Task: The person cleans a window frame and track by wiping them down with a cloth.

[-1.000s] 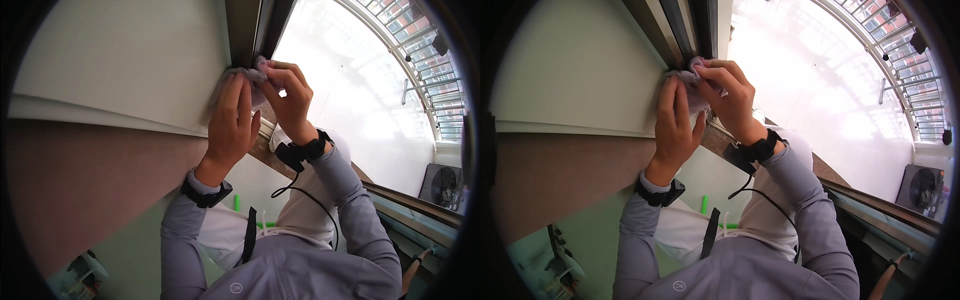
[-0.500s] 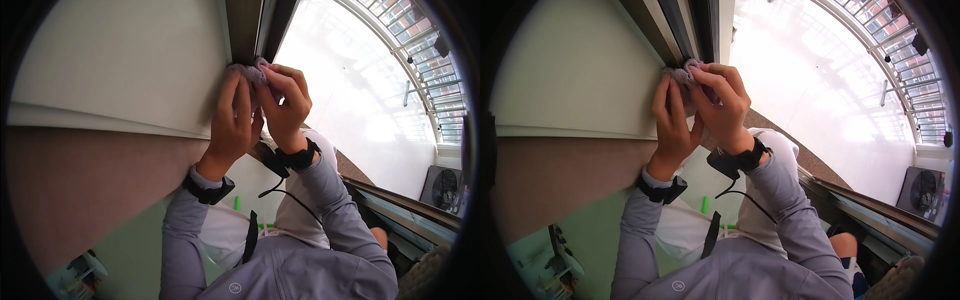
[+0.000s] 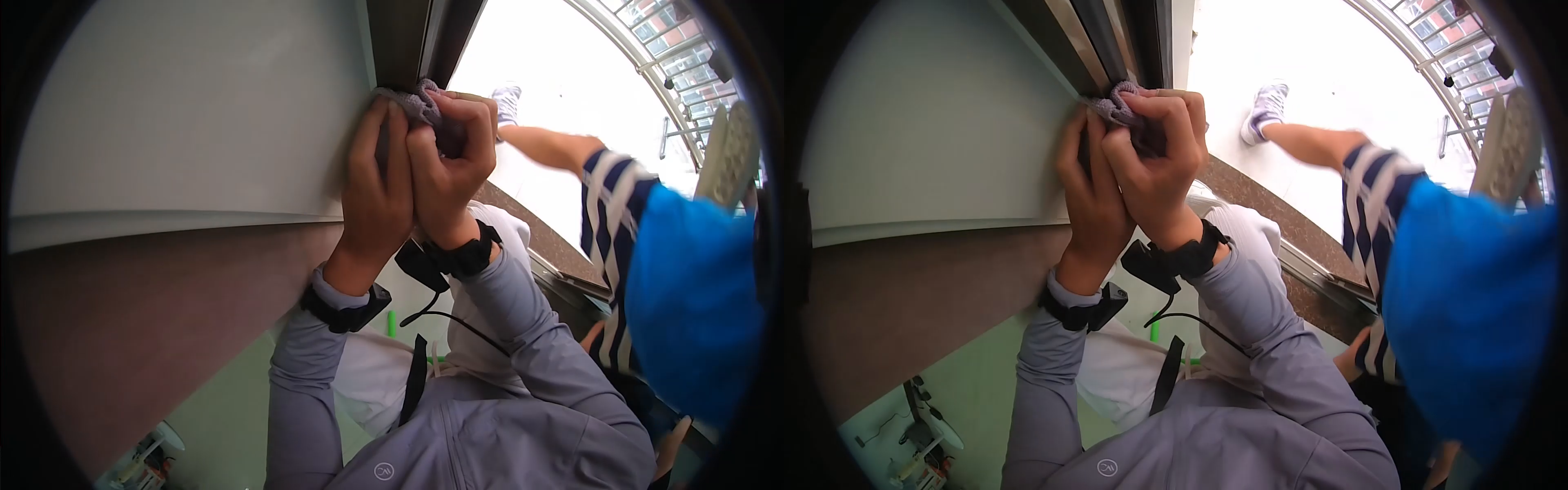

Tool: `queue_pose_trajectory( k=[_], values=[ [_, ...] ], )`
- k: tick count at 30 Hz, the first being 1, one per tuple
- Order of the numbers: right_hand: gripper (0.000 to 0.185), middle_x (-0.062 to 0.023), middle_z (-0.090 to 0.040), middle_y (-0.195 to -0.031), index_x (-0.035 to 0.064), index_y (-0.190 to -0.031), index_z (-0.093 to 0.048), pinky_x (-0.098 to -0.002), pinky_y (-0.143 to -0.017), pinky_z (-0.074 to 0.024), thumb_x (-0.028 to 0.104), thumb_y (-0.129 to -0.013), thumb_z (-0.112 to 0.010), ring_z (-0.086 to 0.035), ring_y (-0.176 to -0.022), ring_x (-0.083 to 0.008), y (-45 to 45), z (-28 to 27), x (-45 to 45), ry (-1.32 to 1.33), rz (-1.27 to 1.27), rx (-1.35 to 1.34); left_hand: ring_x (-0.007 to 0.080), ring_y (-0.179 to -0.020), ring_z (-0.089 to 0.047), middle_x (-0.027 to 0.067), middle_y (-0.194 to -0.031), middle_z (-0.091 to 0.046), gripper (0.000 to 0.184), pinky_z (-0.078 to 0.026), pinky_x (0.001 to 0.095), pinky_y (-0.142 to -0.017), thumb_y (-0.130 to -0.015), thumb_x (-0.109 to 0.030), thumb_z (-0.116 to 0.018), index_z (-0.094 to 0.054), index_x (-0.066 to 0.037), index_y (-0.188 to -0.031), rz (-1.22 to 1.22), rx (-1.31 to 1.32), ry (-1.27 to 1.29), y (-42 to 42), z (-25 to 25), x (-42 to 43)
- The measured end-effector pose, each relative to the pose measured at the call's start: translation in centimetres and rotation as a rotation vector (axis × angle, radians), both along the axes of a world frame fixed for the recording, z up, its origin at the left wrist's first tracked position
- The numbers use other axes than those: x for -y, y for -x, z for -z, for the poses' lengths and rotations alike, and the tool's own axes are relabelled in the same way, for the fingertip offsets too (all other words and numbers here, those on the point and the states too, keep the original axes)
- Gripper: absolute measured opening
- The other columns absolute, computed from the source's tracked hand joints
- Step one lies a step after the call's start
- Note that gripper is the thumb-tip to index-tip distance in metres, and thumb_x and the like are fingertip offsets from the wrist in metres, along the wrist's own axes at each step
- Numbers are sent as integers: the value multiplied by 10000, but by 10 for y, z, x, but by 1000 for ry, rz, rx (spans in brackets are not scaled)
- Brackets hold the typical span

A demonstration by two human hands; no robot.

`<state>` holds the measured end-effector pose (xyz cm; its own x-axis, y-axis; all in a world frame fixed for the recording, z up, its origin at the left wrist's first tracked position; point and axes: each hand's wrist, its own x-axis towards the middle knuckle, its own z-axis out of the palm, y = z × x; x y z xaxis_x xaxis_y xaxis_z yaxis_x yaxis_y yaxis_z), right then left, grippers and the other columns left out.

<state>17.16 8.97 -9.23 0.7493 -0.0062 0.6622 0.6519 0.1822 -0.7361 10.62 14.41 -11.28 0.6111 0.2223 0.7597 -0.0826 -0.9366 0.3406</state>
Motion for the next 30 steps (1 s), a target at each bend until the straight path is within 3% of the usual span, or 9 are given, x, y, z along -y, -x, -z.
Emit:
queue_pose_trajectory(
  k=[9,13,19,24,27,30],
  values=[
    [204,-107,-576,-918,0,-910,-631,-259,-670,-507,-39,-710,-640,-613,-767,-169,-4,-4,5,38,-13,25,360,-1181,-461,248,-1304,-386,578,-425,387,-970,-889,-76,-606,-351,88,-1381,-24,21,-60,5,-17,3],
    [184,-102,-579,-914,0,-916,-633,-256,-664,-511,-34,-735,-645,-625,-759,-161,-1,-1,5,59,-86,-115,375,-1186,-447,257,-1322,-344,560,-414,401,-969,-887,-58,-593,-357,109,-1367,-4,87,153,-3,-6,18],
    [159,-98,-583,-883,4,-933,-611,-281,-635,-506,15,-779,-652,-636,-704,-196,-2,20,25,254,-146,-171,378,-1169,-470,251,-1302,-362,562,-429,396,-962,-847,15,-594,-368,117,-1352,12,-93,221,10,8,23],
    [146,-110,-581,-872,6,-937,-602,-298,-636,-500,31,-802,-652,-642,-717,-224,-7,48,40,449,-246,-214,401,-1110,-510,252,-1245,-420,506,-480,398,-910,-833,-5,-598,-427,112,-1295,-27,-165,166,15,33,26],
    [165,-108,-592,-885,4,-949,-608,-288,-638,-507,-7,-791,-657,-645,-736,-211,-8,60,40,396,-293,-228,386,-1136,-505,241,-1269,-397,523,-464,401,-936,-829,23,-579,-412,115,-1317,-8,-172,161,17,40,23],
    [199,-100,-601,-898,4,-963,-617,-271,-646,-517,-46,-776,-663,-643,-741,-191,-9,54,37,282,-233,-52,364,-1131,-516,232,-1276,-393,524,-472,394,-922,-832,38,-558,-410,115,-1328,63,-73,150,17,25,17]
  ],
)
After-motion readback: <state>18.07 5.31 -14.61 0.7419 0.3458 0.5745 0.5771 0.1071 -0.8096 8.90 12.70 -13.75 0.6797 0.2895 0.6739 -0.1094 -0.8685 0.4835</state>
